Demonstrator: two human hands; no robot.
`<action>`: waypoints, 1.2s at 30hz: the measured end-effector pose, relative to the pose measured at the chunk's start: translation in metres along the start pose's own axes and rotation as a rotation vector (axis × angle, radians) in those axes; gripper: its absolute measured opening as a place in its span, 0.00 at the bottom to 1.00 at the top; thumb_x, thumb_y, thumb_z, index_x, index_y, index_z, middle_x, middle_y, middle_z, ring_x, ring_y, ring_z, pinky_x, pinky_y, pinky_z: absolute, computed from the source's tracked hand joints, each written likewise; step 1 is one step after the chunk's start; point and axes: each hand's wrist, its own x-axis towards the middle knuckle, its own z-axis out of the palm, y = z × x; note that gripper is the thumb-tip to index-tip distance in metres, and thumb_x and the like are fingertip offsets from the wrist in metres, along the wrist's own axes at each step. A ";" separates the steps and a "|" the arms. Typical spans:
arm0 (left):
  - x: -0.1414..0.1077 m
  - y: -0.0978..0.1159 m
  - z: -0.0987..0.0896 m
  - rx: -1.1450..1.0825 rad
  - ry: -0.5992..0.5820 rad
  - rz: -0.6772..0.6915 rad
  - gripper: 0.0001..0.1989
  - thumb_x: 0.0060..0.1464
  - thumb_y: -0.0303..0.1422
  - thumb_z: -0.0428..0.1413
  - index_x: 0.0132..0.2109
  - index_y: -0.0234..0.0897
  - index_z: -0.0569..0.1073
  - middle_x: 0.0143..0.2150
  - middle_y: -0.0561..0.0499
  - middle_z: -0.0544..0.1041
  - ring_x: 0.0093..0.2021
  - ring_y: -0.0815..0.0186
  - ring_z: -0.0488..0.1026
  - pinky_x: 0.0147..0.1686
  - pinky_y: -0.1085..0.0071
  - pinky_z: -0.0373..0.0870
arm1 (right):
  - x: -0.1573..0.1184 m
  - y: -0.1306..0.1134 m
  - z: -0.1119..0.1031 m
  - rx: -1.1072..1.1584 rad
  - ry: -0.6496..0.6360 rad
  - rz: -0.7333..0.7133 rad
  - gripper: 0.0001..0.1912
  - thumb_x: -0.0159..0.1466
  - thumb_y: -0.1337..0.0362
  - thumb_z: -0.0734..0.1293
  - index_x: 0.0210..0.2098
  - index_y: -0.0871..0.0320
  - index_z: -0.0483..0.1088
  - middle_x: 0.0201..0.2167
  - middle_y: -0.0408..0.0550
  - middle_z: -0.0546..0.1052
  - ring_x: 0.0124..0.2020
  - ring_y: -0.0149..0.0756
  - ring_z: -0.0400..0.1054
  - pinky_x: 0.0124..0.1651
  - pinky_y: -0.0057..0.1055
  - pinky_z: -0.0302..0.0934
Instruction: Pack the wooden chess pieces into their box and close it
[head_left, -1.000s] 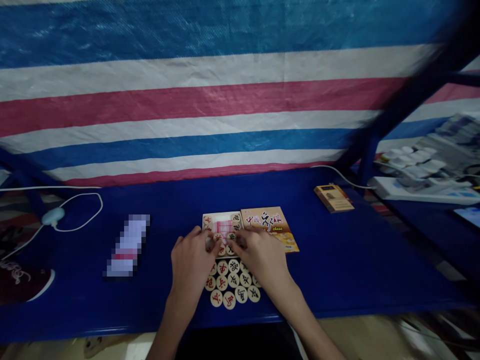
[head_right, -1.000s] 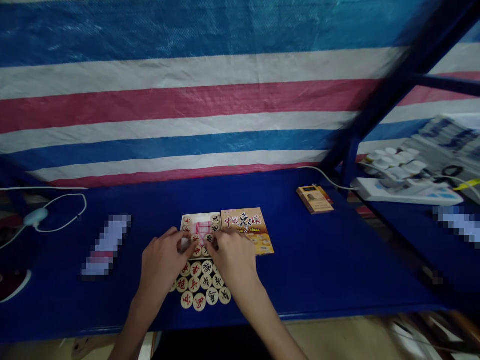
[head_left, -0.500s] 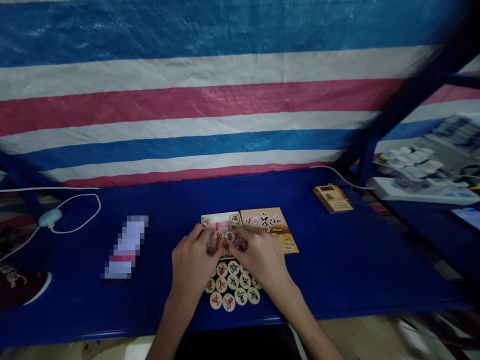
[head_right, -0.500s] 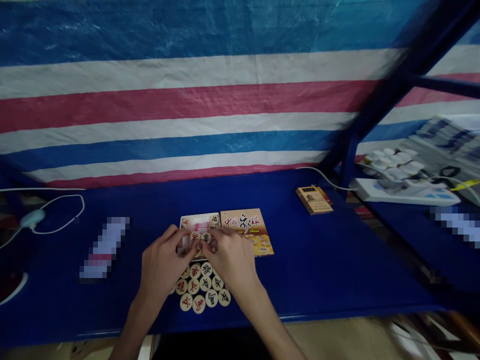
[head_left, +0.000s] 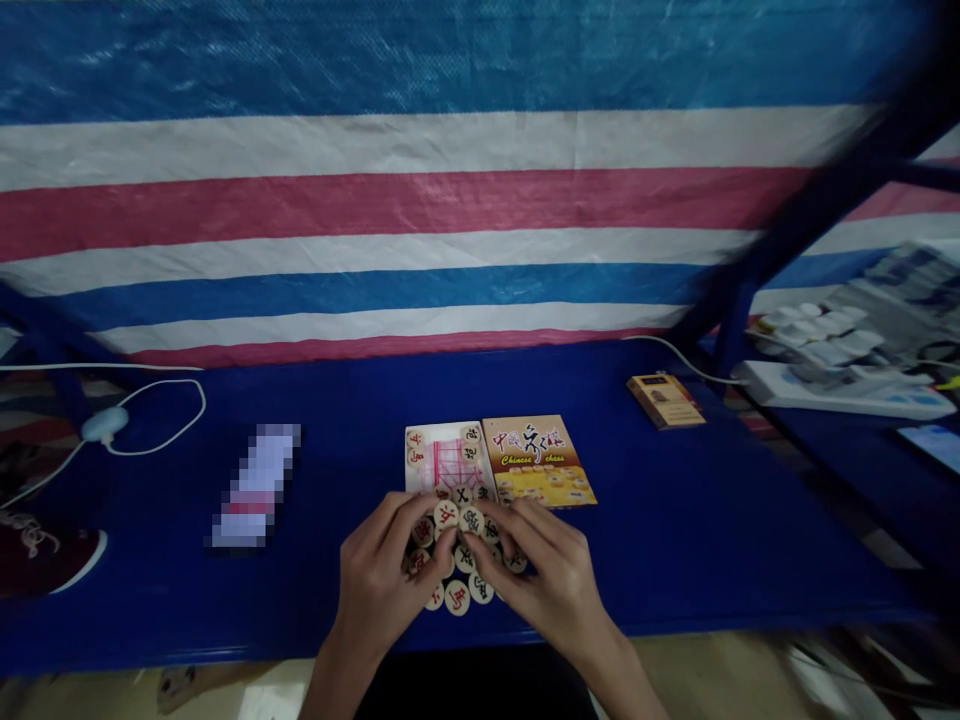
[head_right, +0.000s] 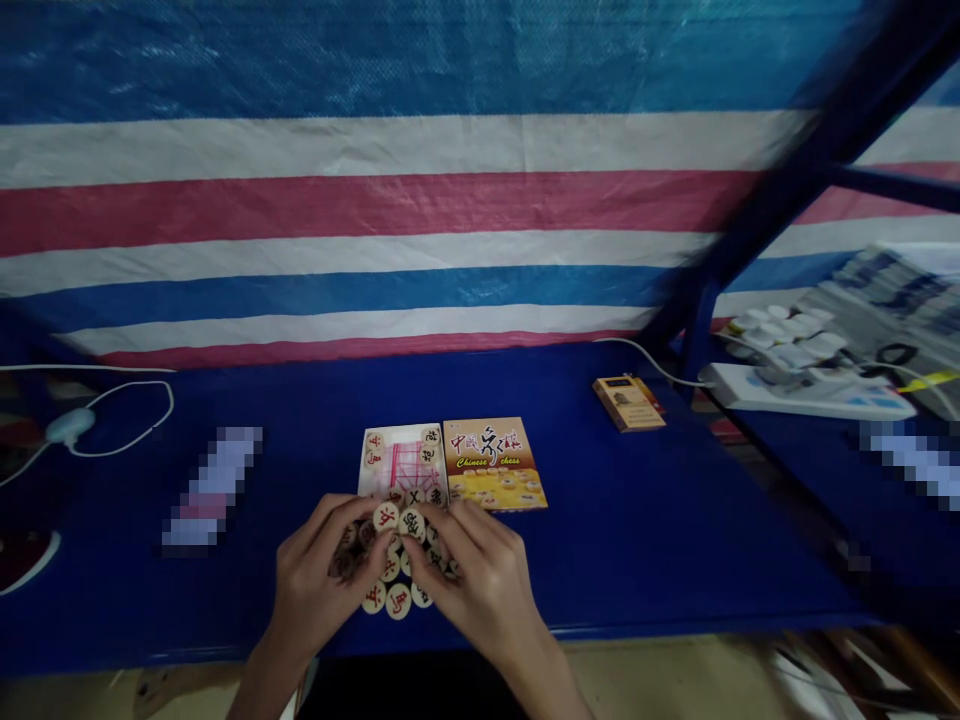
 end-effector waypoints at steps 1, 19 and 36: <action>-0.004 -0.001 0.000 -0.011 0.016 0.002 0.14 0.59 0.26 0.61 0.52 0.39 0.74 0.44 0.49 0.77 0.42 0.68 0.78 0.42 0.72 0.76 | -0.002 0.002 0.001 0.019 0.001 -0.012 0.19 0.65 0.69 0.71 0.55 0.56 0.72 0.29 0.43 0.73 0.29 0.32 0.67 0.36 0.33 0.65; -0.047 -0.003 -0.022 0.063 -0.050 0.025 0.12 0.60 0.29 0.63 0.51 0.40 0.76 0.44 0.49 0.80 0.43 0.66 0.79 0.45 0.69 0.77 | -0.046 0.006 -0.017 0.050 -0.113 0.038 0.18 0.65 0.68 0.72 0.54 0.52 0.72 0.27 0.40 0.71 0.28 0.32 0.66 0.34 0.35 0.65; -0.048 -0.006 -0.015 0.090 -0.077 0.114 0.13 0.63 0.26 0.59 0.54 0.43 0.76 0.44 0.52 0.83 0.42 0.66 0.81 0.43 0.66 0.79 | -0.043 -0.001 -0.005 0.003 -0.188 -0.028 0.29 0.69 0.72 0.64 0.68 0.52 0.61 0.44 0.48 0.81 0.42 0.37 0.76 0.47 0.37 0.73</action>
